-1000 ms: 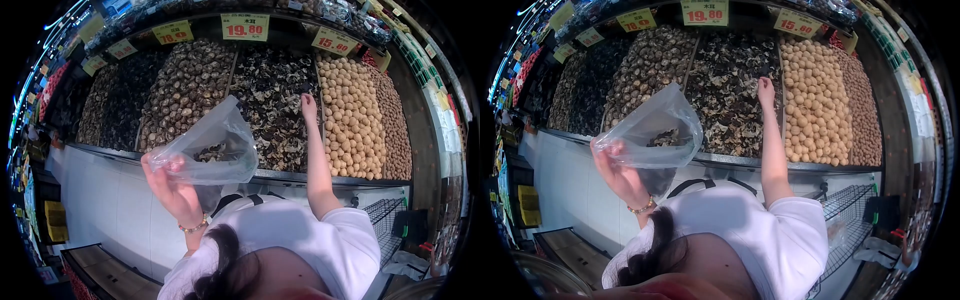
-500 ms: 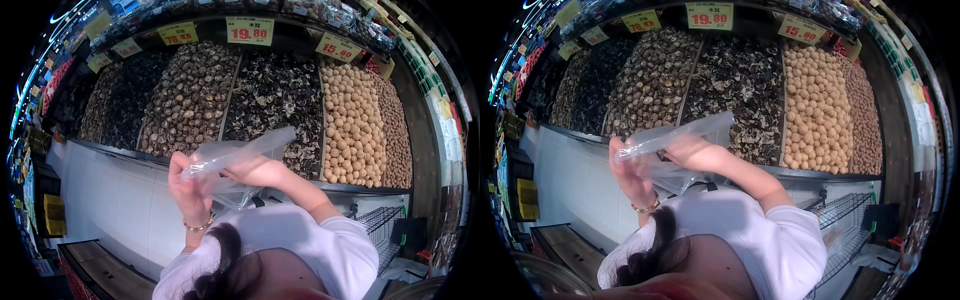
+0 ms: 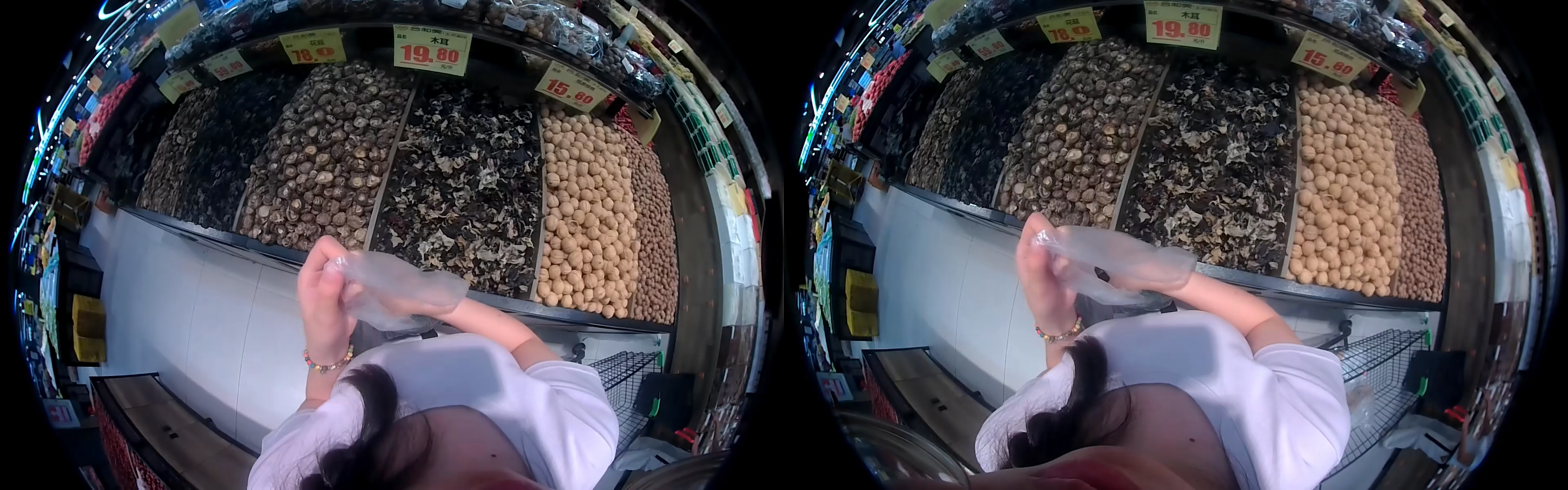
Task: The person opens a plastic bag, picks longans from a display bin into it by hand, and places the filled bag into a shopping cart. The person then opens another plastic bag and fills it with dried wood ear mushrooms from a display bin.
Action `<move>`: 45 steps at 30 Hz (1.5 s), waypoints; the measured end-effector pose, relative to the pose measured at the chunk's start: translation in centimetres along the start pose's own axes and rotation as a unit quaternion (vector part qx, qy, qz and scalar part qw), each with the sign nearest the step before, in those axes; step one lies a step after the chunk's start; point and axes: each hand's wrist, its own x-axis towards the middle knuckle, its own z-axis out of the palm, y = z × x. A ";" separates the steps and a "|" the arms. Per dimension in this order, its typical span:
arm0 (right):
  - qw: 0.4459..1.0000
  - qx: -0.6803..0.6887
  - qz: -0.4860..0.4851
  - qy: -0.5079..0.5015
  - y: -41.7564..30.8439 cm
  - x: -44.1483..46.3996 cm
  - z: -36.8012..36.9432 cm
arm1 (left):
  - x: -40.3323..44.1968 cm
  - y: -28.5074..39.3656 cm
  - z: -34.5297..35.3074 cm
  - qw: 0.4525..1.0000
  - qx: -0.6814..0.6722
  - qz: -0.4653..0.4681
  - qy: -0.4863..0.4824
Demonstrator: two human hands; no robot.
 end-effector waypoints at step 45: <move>0.739 0.087 0.305 0.594 11.8 -8.6 -18.0 | 1.0 0.7 -1.9 0.976 -0.151 0.049 0.148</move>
